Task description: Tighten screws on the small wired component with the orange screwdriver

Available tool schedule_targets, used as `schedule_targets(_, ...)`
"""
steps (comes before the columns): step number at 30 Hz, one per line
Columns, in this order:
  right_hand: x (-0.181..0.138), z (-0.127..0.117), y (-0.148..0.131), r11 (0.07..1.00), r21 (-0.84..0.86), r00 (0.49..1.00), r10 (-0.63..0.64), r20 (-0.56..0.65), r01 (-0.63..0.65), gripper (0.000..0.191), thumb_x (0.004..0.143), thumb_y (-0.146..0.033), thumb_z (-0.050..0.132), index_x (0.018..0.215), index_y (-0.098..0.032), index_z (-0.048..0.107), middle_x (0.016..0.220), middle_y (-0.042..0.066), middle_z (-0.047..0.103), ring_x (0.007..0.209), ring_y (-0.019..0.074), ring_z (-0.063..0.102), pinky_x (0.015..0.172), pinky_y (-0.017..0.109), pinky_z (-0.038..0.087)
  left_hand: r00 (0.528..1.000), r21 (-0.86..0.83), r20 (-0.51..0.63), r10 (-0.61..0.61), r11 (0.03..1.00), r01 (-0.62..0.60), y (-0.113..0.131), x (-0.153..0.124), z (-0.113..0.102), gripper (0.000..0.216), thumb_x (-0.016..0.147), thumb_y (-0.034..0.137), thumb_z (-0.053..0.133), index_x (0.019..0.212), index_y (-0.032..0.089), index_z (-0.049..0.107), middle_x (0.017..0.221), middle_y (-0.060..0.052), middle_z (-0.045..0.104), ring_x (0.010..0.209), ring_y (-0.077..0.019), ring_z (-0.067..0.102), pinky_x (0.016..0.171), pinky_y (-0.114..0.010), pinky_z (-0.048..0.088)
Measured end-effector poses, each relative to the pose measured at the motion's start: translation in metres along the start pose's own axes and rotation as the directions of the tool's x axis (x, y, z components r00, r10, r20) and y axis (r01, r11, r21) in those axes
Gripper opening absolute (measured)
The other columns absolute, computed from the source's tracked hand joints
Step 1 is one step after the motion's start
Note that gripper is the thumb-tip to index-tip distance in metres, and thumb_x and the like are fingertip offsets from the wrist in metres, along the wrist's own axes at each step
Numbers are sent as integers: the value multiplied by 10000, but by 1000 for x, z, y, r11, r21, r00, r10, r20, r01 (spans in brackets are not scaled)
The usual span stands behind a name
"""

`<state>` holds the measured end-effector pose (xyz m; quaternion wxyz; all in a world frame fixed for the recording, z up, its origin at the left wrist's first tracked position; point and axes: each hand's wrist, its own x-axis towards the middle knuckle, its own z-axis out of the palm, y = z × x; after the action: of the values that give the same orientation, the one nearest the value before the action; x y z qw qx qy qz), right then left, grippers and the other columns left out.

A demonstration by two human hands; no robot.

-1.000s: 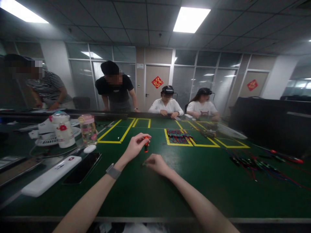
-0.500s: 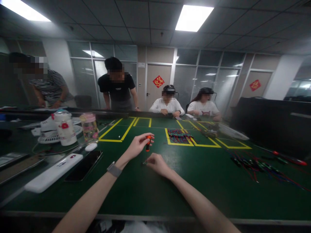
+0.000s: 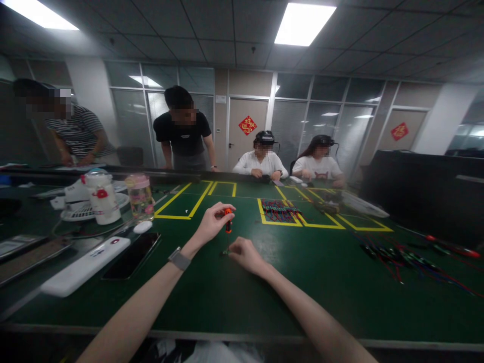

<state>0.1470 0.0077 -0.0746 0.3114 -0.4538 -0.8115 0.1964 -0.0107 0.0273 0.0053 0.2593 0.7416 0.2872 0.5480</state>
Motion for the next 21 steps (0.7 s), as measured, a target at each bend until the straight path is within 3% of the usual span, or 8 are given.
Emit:
schedule_targets(3,0,1,2,1000,1,1000,-4,-3,4,110,735,-132,662,828,-155,717,794,29,619,696,135,556,647,236,421,997,151,-44,59,987,-52,2,-2,-1,158,780,313,647,852,177,677,815,-18,541,700,-119,544,655,-235,480)
schedule_targets(5,1,2,5,1000,-4,1000,-3,-8,3,104,733,-138,668,823,-157,717,790,27,622,695,133,558,643,232,423,997,162,-40,62,985,-54,4,-3,-1,181,818,337,604,880,184,678,833,-24,556,735,-129,551,698,-250,480)
schedule_targets(9,2,3,9,1000,2,1000,-10,-5,10,119,725,-142,672,829,-166,724,764,18,626,681,129,561,633,224,432,997,-90,76,-3,996,10,9,-3,-2,293,908,343,447,1029,177,657,1008,-73,615,880,-164,616,801,-298,506)
schedule_targets(12,3,3,9,1000,16,1000,-22,-7,22,124,724,-150,675,833,-171,730,758,17,625,666,125,559,622,222,434,986,-259,139,-87,958,121,10,-1,-2,304,885,348,487,1050,146,644,1011,-95,655,890,-190,649,793,-328,535)
schedule_targets(14,2,2,8,999,24,1000,-22,-15,22,119,720,-155,681,827,-170,732,757,18,627,659,125,557,618,224,433,985,-280,115,-132,947,159,11,0,-2,297,858,344,533,1030,131,650,942,-95,677,846,-192,665,762,-323,546)
schedule_targets(17,0,1,6,999,30,1000,-13,-20,13,137,718,-150,682,846,-158,733,764,26,636,661,128,556,616,226,428,992,-205,33,-120,971,124,9,0,-1,260,823,334,585,957,132,678,865,-73,667,746,-166,660,685,-282,541)
schedule_targets(21,0,1,4,1000,23,1000,-3,-19,4,155,716,-141,679,863,-143,729,758,30,637,666,132,561,621,230,429,996,7,-83,-11,1000,11,5,-2,-1,212,779,348,641,862,165,710,830,-30,595,672,-118,593,616,-228,496)
